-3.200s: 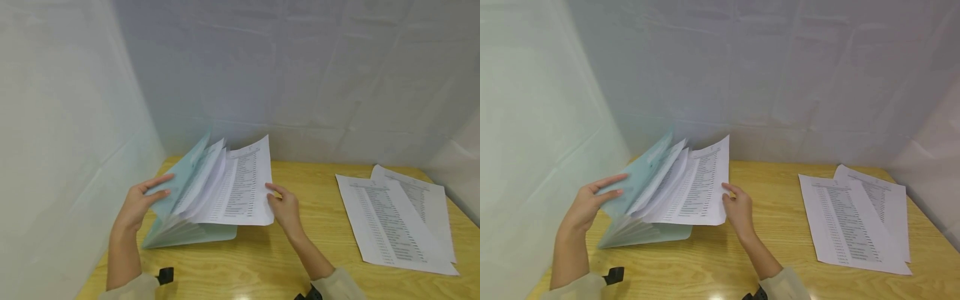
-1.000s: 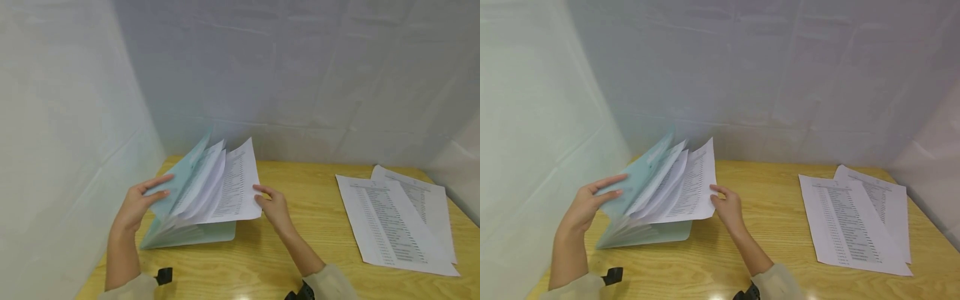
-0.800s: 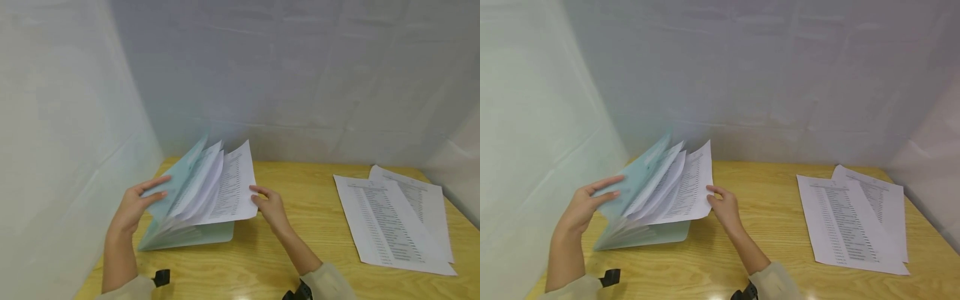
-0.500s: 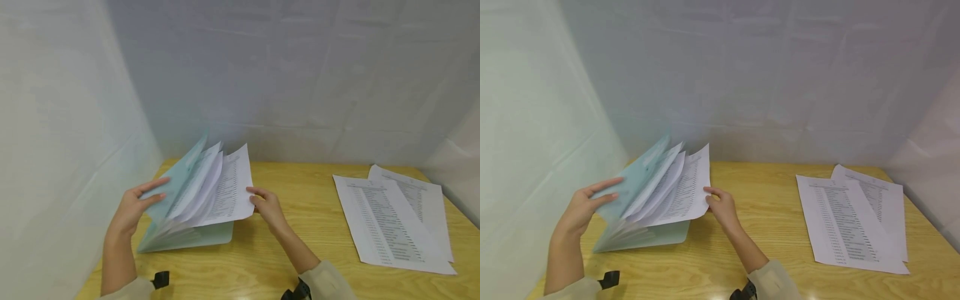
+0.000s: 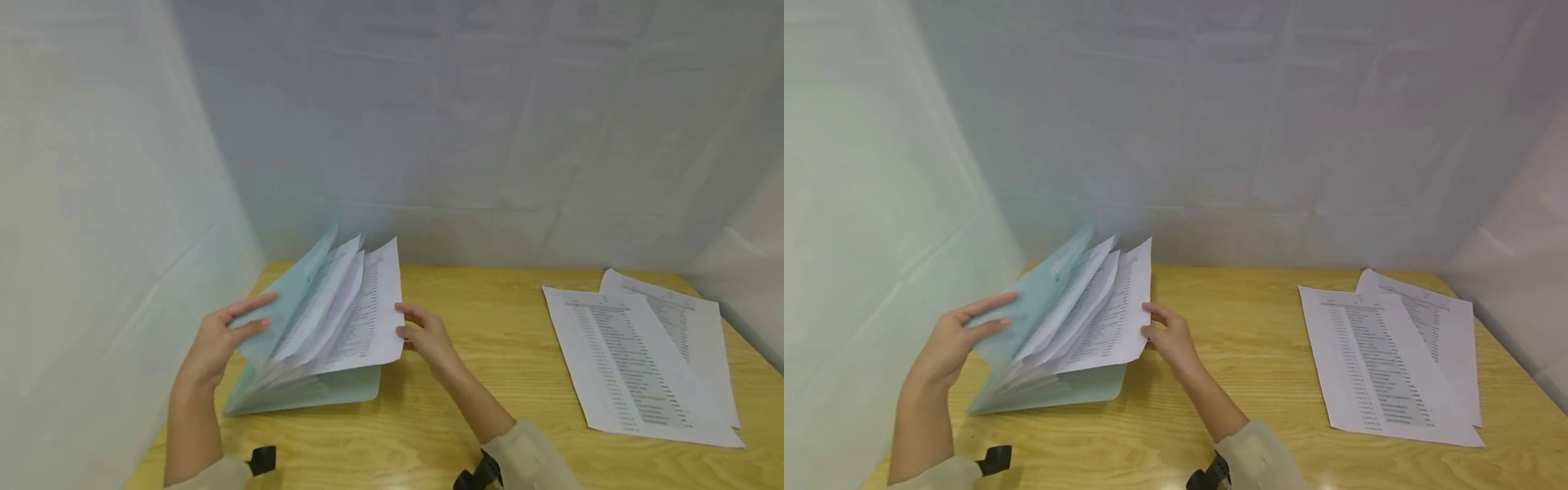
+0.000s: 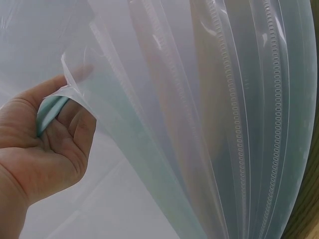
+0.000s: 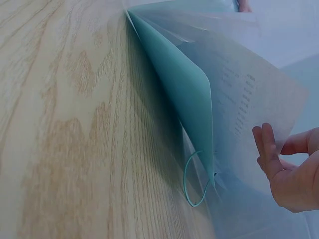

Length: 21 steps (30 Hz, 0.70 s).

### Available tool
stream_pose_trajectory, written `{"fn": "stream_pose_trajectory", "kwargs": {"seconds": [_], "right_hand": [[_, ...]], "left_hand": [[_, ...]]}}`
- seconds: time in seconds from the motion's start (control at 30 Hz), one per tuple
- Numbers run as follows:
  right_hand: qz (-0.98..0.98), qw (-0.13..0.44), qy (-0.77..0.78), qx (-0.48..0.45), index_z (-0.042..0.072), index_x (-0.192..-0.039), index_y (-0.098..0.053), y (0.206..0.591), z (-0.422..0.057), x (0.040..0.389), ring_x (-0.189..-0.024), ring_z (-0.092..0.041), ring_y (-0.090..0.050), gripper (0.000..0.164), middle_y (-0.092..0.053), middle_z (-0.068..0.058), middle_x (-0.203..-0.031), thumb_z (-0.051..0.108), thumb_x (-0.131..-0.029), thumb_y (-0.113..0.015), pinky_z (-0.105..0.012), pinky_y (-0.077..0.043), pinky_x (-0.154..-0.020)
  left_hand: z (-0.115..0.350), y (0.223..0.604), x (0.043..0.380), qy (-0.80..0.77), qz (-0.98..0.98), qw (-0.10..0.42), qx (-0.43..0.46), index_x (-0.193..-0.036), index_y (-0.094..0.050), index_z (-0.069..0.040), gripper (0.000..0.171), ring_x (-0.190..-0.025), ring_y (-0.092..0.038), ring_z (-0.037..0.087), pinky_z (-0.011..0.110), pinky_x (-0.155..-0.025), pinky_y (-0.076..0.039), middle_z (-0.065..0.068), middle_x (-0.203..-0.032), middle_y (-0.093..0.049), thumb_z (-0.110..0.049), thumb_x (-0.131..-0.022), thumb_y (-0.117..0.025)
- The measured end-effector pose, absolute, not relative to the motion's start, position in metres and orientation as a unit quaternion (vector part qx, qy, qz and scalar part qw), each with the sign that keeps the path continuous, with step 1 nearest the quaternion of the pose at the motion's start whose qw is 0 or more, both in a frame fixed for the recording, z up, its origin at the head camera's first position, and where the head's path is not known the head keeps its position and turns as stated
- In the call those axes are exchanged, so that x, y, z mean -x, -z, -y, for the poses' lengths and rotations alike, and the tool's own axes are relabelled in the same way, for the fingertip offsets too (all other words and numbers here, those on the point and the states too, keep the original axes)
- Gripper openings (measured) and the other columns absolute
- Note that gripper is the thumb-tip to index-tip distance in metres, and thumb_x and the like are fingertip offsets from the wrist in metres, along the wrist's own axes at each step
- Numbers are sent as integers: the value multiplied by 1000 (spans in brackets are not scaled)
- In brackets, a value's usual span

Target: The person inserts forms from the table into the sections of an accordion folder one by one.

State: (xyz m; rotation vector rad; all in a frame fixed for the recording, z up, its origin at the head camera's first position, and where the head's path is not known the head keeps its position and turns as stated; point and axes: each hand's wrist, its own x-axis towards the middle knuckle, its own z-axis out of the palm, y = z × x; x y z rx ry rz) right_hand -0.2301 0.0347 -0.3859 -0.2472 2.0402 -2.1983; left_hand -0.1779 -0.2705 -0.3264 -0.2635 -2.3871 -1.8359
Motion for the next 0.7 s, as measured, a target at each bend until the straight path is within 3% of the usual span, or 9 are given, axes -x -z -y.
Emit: {"fn": "stream_pose_trajectory", "kwargs": {"seconds": [0.27, 0.7], "right_hand": [[-682, 60, 724, 88, -1, -137, -38, 387, -32, 231, -89, -26, -61, 54, -54, -21, -119, -5, -86, -54, -34, -51, -72], [-686, 67, 718, 92, -3, -137, -38, 387, -26, 232, -88, -26, -62, 54, -52, -24, -121, -5, -85, -55, -37, -51, -73]], "left_hand": [[270, 324, 175, 603, 791, 57, 82, -129, -53, -1, 47, -133, -19, 32, 54, -103, -15, 15, -141, -36, -20, -87, -66], [269, 322, 175, 601, 794, 56, 78, -128, -53, -1, 48, -133, -17, 32, 54, -103, -12, 17, -141, -35, -20, -86, -67]]}}
